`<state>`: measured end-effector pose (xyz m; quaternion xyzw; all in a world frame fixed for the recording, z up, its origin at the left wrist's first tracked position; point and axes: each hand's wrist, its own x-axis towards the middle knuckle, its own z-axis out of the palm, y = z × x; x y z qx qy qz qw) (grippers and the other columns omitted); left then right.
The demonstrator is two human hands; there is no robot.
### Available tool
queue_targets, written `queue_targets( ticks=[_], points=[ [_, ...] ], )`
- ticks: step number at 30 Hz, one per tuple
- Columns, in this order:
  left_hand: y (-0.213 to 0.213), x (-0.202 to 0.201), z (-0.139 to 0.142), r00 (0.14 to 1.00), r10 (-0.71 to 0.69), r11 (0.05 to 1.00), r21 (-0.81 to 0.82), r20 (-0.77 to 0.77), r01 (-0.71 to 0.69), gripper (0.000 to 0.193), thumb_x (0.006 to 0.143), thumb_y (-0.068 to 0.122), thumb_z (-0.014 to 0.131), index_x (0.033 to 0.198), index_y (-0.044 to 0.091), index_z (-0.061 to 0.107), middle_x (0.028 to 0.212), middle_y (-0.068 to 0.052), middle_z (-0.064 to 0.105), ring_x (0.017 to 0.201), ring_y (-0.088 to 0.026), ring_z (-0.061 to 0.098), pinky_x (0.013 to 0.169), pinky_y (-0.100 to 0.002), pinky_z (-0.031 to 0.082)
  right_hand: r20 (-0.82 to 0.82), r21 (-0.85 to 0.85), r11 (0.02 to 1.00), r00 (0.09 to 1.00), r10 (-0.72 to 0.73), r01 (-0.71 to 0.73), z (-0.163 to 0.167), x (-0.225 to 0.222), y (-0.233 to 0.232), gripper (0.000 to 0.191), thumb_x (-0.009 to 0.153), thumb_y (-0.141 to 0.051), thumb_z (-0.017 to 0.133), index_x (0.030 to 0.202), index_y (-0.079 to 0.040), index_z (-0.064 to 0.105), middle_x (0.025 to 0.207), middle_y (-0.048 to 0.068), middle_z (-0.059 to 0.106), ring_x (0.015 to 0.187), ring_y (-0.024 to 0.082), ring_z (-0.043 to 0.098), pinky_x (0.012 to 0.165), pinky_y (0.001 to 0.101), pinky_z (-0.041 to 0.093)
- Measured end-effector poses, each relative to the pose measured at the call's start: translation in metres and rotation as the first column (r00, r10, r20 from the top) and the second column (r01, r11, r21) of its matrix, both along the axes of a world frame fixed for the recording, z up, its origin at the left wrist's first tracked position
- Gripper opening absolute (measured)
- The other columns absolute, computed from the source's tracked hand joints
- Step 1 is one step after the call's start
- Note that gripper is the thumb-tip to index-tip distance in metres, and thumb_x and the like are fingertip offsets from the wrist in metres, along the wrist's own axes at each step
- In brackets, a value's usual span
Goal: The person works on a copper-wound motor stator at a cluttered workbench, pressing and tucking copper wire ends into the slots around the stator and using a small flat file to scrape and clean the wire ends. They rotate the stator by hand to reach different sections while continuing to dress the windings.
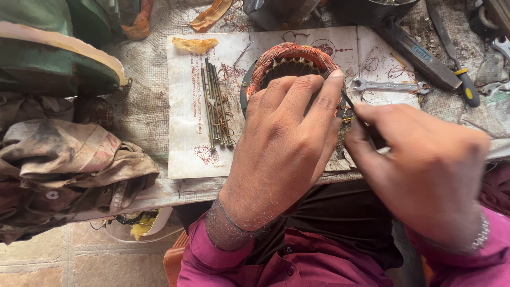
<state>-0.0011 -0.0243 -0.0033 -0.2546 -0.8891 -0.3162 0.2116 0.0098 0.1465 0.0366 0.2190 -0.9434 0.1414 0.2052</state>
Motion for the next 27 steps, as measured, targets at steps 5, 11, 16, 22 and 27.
queue_targets(
  ticks=[5, 11, 16, 22, 27],
  points=[
    [-0.002, 0.0, 0.002, 1.0, 0.004, 1.0, 0.025, -0.011, -0.004, 0.048, 0.097, 0.015, 0.074, 0.139, -0.001, 0.058, 0.123, -0.01, 0.061, 0.12, -0.026, 0.058, 0.103, -0.041, 0.046, 0.135, -0.178, 0.982, 0.99, -0.04, 0.063, 0.005, 0.004, 0.01, 0.021, 0.099, -0.007, 0.075, 0.117, 0.002, 0.069, 0.096, 0.014, 0.072, 0.084, 0.022, 0.073, 0.075, 0.0323, 0.056],
    [-0.002, -0.001, 0.003, 1.0, -0.002, 0.998, 0.056, 0.021, 0.001, 0.046, 0.101, 0.017, 0.074, 0.14, 0.0, 0.056, 0.124, -0.009, 0.061, 0.121, -0.025, 0.058, 0.104, -0.039, 0.047, 0.153, -0.301, 0.953, 0.988, 0.024, 0.023, 0.001, -0.018, 0.009, 0.025, 0.1, -0.006, 0.071, 0.121, 0.003, 0.062, 0.094, 0.013, 0.072, 0.081, 0.019, 0.073, 0.071, 0.0296, 0.055],
    [-0.004, -0.002, 0.003, 1.0, -0.011, 0.995, 0.095, 0.009, 0.01, 0.048, 0.096, 0.014, 0.074, 0.138, -0.001, 0.057, 0.125, -0.012, 0.062, 0.122, -0.029, 0.059, 0.106, -0.043, 0.048, 0.028, -0.106, 0.988, 0.993, 0.115, -0.111, 0.003, -0.022, 0.006, 0.019, 0.092, 0.004, 0.074, 0.111, 0.001, 0.073, 0.103, 0.016, 0.073, 0.089, 0.029, 0.073, 0.075, 0.0353, 0.056],
    [-0.005, 0.0, 0.0, 1.0, -0.007, 0.997, 0.076, 0.024, 0.005, 0.045, 0.102, 0.016, 0.073, 0.141, -0.001, 0.056, 0.126, -0.011, 0.061, 0.123, -0.026, 0.058, 0.106, -0.039, 0.047, -0.019, -0.058, 0.992, 0.993, 0.115, -0.116, -0.003, -0.025, 0.003, 0.015, 0.095, 0.002, 0.079, 0.109, 0.0, 0.075, 0.104, 0.015, 0.072, 0.089, 0.03, 0.073, 0.074, 0.0351, 0.056],
    [-0.004, -0.001, -0.001, 1.0, -0.008, 0.997, 0.074, 0.024, 0.006, 0.046, 0.101, 0.016, 0.073, 0.14, 0.0, 0.056, 0.125, -0.01, 0.062, 0.123, -0.026, 0.058, 0.106, -0.04, 0.047, -0.076, 0.031, 0.987, 0.985, 0.157, -0.155, -0.004, -0.029, 0.008, 0.017, 0.09, -0.001, 0.081, 0.105, 0.0, 0.073, 0.101, 0.013, 0.072, 0.086, 0.031, 0.07, 0.072, 0.0379, 0.055]
  ],
)
